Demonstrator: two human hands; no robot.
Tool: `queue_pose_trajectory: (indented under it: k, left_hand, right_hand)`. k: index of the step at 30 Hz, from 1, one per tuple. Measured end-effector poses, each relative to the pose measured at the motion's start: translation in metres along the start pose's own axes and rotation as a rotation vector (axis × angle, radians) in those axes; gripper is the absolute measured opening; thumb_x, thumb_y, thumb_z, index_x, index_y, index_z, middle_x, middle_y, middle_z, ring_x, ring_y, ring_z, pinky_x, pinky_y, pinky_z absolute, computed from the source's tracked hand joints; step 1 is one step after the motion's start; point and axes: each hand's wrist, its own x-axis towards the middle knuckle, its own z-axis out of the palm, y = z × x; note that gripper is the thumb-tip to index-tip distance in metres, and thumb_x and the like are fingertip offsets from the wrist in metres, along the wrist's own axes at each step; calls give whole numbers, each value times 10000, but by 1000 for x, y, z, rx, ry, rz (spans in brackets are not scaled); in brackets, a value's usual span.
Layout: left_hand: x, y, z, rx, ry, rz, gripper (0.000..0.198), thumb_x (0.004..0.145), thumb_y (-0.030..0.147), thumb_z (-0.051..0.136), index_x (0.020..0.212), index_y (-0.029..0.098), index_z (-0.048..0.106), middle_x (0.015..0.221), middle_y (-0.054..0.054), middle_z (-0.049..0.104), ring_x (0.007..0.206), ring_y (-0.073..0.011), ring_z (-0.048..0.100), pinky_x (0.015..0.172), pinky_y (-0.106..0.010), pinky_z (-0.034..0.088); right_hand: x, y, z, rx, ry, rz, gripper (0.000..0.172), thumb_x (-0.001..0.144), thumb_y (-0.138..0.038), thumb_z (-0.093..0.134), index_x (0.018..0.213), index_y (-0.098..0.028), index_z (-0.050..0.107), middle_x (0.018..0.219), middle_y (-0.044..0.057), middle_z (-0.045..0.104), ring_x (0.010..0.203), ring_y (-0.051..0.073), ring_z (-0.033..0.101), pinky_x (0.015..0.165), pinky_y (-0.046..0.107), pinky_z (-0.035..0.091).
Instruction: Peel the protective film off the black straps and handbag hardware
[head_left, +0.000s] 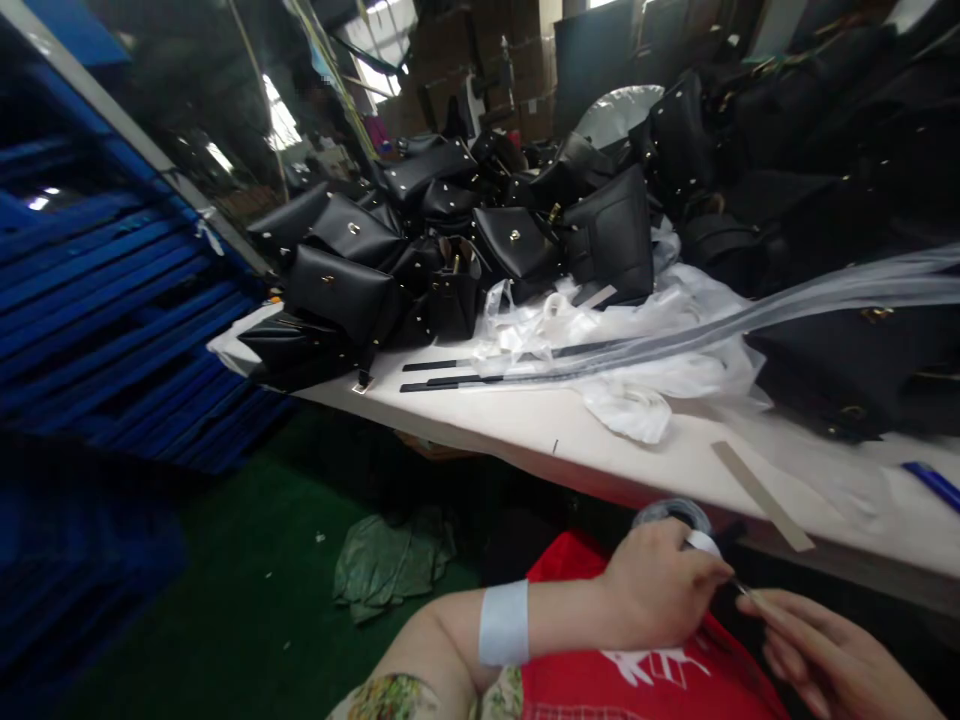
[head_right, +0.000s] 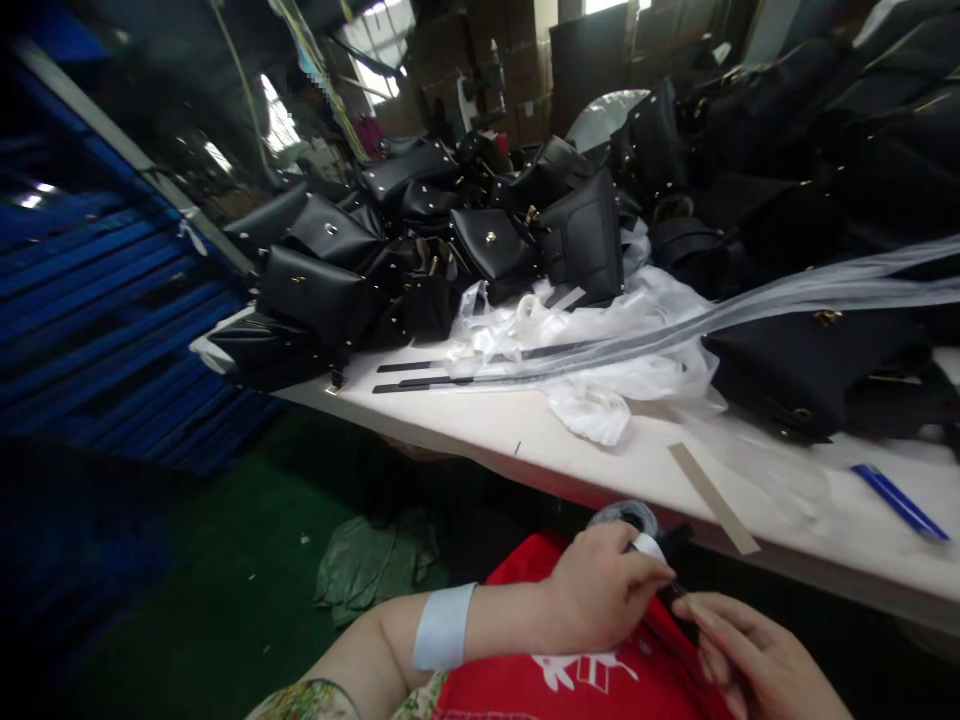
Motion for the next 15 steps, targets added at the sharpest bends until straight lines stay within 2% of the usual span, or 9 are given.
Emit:
queue_pose_trajectory:
  k: [4,8,12,15]
  left_hand:
    - [1,1,-6,-122,-32,-92,228,876,306,554,1006,258,735,881,-81,637,782,-213,611,640,-329,519]
    - [2,5,-12,-369,-30,-170,231,890,203,528,1021,230,717,952,-75,672,880,-200,629,806,-339,537]
    - [4,4,-6,-593,-64,-227,295,879,143,520,1132,218,652,1085,-68,698,1010,-189,637,962,-358,498]
    - [5,5,-1,-637,-100,-233,295,859,138,537,1121,212,650,1107,-66,702,1026,-195,642,974,-368,493]
  right_hand:
    - [-11,-16,5,42,-16,14,456,603,-593,771,755,-166,720,469,-5,487,383,89,385,356,203,265]
    - [-15,-18,5,75,-27,-81,395,697,-527,745,787,-143,717,467,-18,504,367,73,391,352,190,259]
    - [-11,-25,9,140,-24,-155,336,726,-466,731,782,-135,716,467,-24,529,346,60,388,336,185,275]
    - [-7,-29,14,181,-35,-169,302,723,-433,734,768,-135,714,460,-30,539,334,53,390,327,174,278]
